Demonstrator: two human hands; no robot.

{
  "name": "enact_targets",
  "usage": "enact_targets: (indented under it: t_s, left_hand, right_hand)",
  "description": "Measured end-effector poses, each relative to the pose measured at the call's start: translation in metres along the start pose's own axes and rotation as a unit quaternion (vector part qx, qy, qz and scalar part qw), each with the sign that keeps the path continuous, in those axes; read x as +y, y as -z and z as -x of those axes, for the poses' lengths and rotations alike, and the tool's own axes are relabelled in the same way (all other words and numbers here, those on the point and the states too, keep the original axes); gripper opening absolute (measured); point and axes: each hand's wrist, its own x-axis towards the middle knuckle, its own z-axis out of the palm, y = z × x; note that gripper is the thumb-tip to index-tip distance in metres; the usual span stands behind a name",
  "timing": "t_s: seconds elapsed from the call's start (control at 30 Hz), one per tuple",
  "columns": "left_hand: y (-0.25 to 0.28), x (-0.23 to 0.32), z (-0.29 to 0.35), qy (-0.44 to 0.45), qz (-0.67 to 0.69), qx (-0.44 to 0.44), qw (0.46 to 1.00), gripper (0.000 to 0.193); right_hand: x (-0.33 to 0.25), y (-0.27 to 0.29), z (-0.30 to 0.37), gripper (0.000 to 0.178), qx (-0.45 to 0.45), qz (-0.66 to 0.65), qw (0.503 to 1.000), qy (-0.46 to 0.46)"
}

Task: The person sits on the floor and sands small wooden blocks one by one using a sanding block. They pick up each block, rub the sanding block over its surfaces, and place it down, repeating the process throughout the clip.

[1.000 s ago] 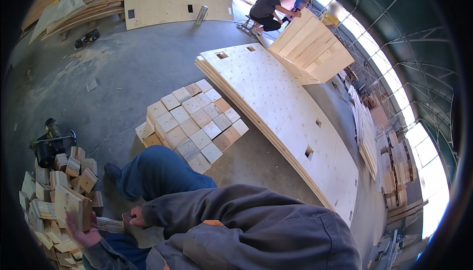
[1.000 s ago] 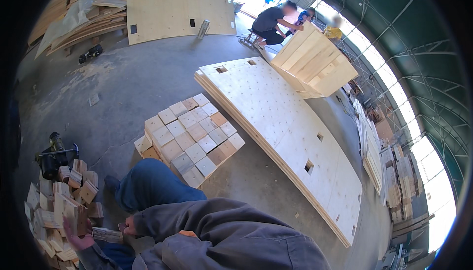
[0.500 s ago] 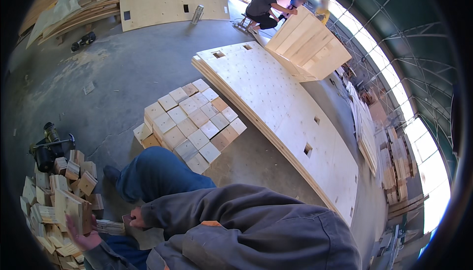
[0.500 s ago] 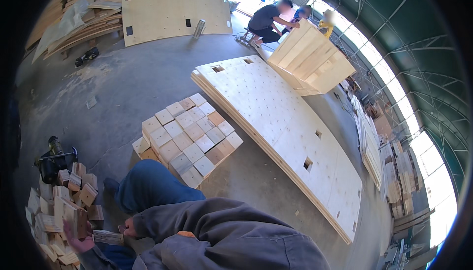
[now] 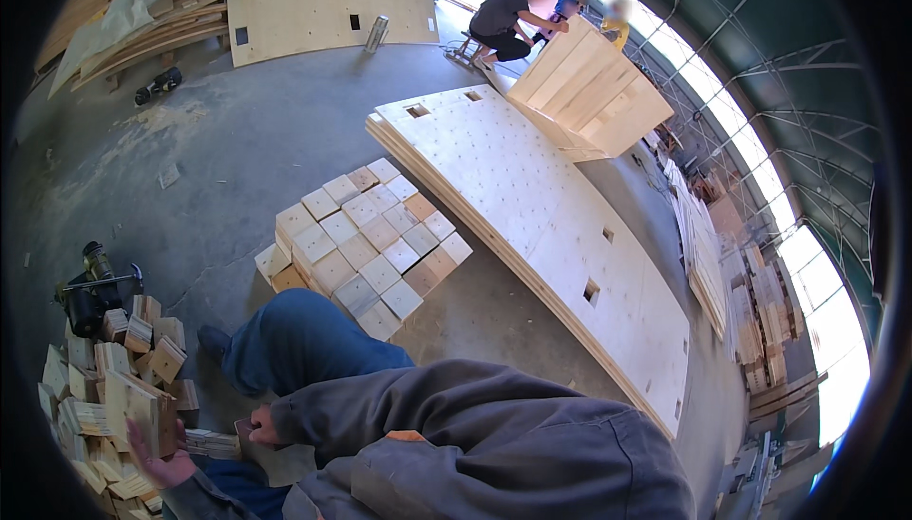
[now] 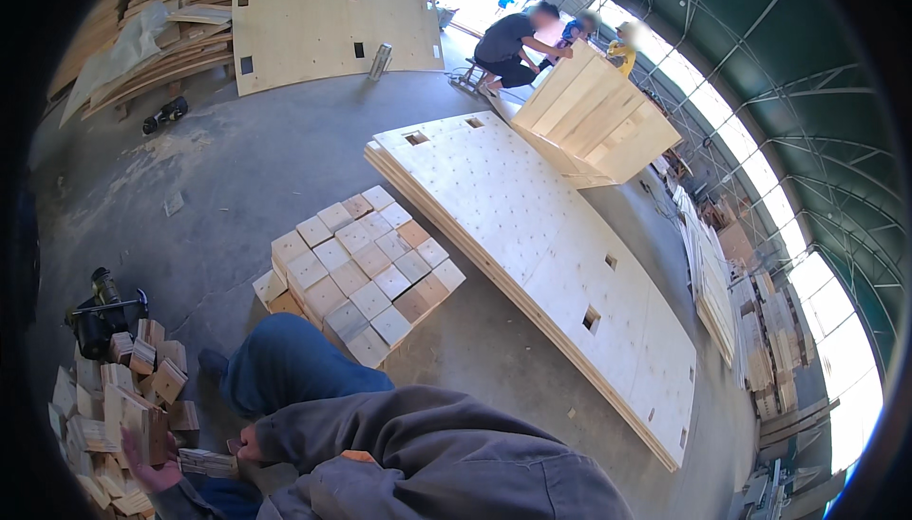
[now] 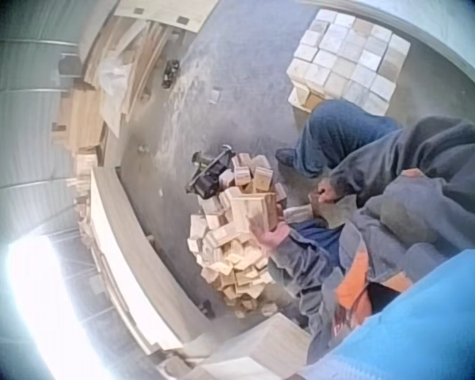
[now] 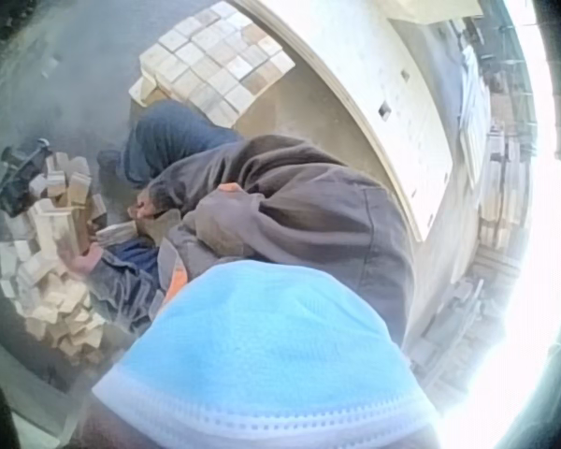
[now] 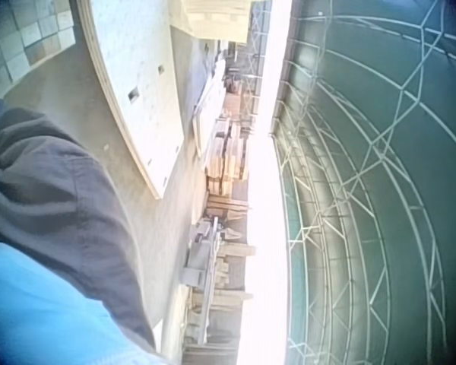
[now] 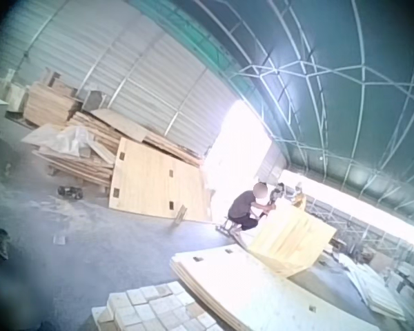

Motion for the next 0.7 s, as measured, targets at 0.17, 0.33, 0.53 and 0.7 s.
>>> enact_targets:
  t_s: [0.17,0.33,0.53,0.7]
  left_hand:
    - [-0.001,0.001,0.002,-0.015,-0.003,0.017,1.0,0.078]
    - [0.001,-0.003,-0.003,0.001,-0.004,0.007,1.0,0.078]
    - [0.003,0.005,0.002,-0.009,-0.002,0.018,1.0,0.077]
    - [0.0,-0.002,-0.001,0.003,0.003,0.001,1.0,0.076]
  right_hand:
    - [0.0,-0.002,-0.003,0.048,-0.007,-0.009,1.0,0.003]
    - [0.01,-0.005,-0.008,0.048,-0.009,-0.025,1.0,0.002]
    - [0.006,-0.01,-0.016,0.047,-0.011,-0.009,1.0,0.011]
    - [0.008,-0.005,-0.008,0.046,0.001,0.002,1.0,-0.002]
